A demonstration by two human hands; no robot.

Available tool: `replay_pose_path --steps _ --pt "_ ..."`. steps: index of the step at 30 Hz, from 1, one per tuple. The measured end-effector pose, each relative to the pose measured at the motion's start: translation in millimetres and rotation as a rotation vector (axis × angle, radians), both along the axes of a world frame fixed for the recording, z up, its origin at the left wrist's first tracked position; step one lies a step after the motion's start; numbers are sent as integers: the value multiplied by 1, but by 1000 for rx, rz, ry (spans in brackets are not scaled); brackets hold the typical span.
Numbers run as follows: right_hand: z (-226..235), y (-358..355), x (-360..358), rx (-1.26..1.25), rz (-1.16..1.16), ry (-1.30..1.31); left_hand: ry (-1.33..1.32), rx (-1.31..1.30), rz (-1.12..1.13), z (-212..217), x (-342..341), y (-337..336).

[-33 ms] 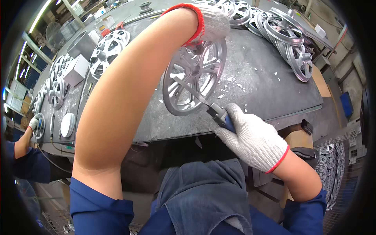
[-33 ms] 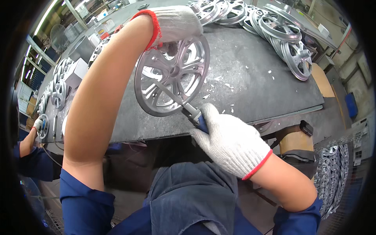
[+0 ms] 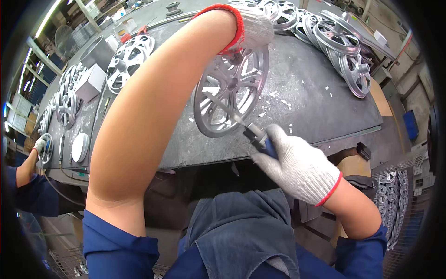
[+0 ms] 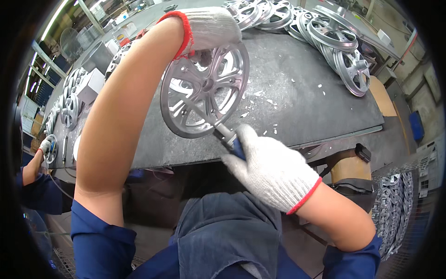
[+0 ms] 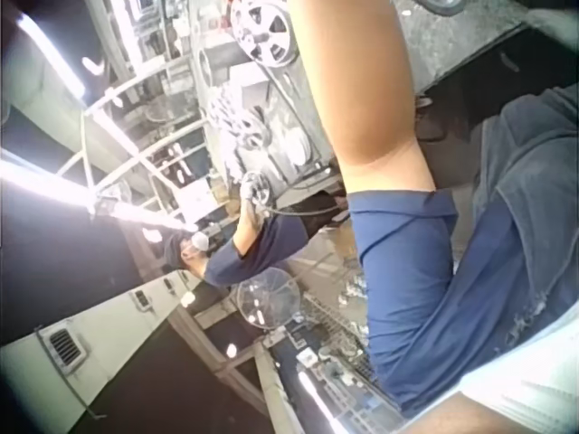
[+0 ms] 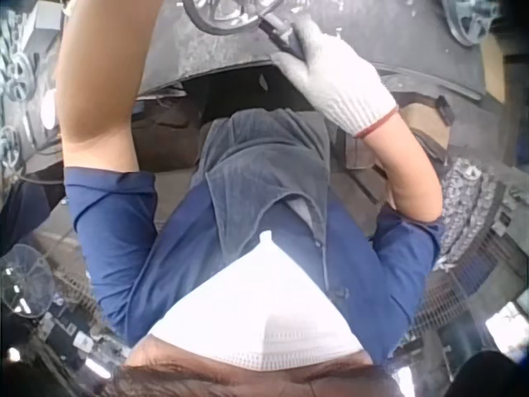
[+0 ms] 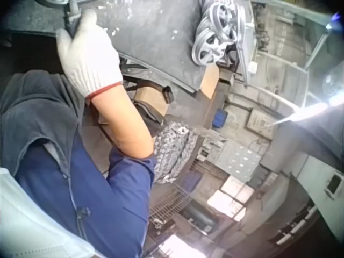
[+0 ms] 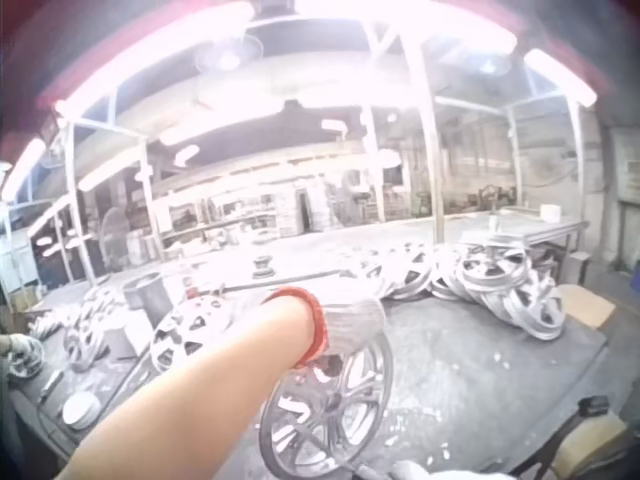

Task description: The person deburrs metal wheel rims with a handheld deburring tool, rotating each rim by hand, setting finished pieces on the table, and picking up new rims to deburr.

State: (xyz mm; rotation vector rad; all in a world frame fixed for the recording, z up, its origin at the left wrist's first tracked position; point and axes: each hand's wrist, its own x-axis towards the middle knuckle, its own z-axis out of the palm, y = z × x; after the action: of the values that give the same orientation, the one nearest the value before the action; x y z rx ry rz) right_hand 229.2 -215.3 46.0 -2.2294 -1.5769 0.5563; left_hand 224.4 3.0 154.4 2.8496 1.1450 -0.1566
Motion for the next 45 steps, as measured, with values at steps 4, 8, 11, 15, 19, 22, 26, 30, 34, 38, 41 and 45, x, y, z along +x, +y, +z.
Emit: replay_pose_path --steps 4,8,11,15,19,22,26,30,34,38,41,45 --pt "4 -2 -7 -71 71 17 185 274 -564 -9 -2 36" --pt "-3 -3 -6 74 62 -43 411 671 -868 -19 14 54" --pt "5 -2 -4 17 93 -79 251 420 -667 -21 12 51" --pt "14 -1 -9 -95 59 31 84 172 -458 -20 10 48" --pt "14 -2 -4 -161 46 228 305 395 -643 -14 10 36" --pt "8 -1 4 -100 53 120 289 356 -631 -14 8 34" --pt "-13 9 1 94 45 -186 330 533 -786 -24 -10 68" --pt "-10 -1 -35 18 123 48 -214 -162 -156 -17 -59 39" --pt "-46 2 -36 -169 130 634 -389 519 -882 -55 -96 48" --pt "-71 1 -45 -454 128 1503 -680 -288 -10 -47 -166 -7" --pt "-87 -6 -42 -425 79 1593 -963 -317 36 -65 -186 -18" --pt "-55 -7 -26 -292 -82 1070 -1346 -430 48 -109 -204 -37"
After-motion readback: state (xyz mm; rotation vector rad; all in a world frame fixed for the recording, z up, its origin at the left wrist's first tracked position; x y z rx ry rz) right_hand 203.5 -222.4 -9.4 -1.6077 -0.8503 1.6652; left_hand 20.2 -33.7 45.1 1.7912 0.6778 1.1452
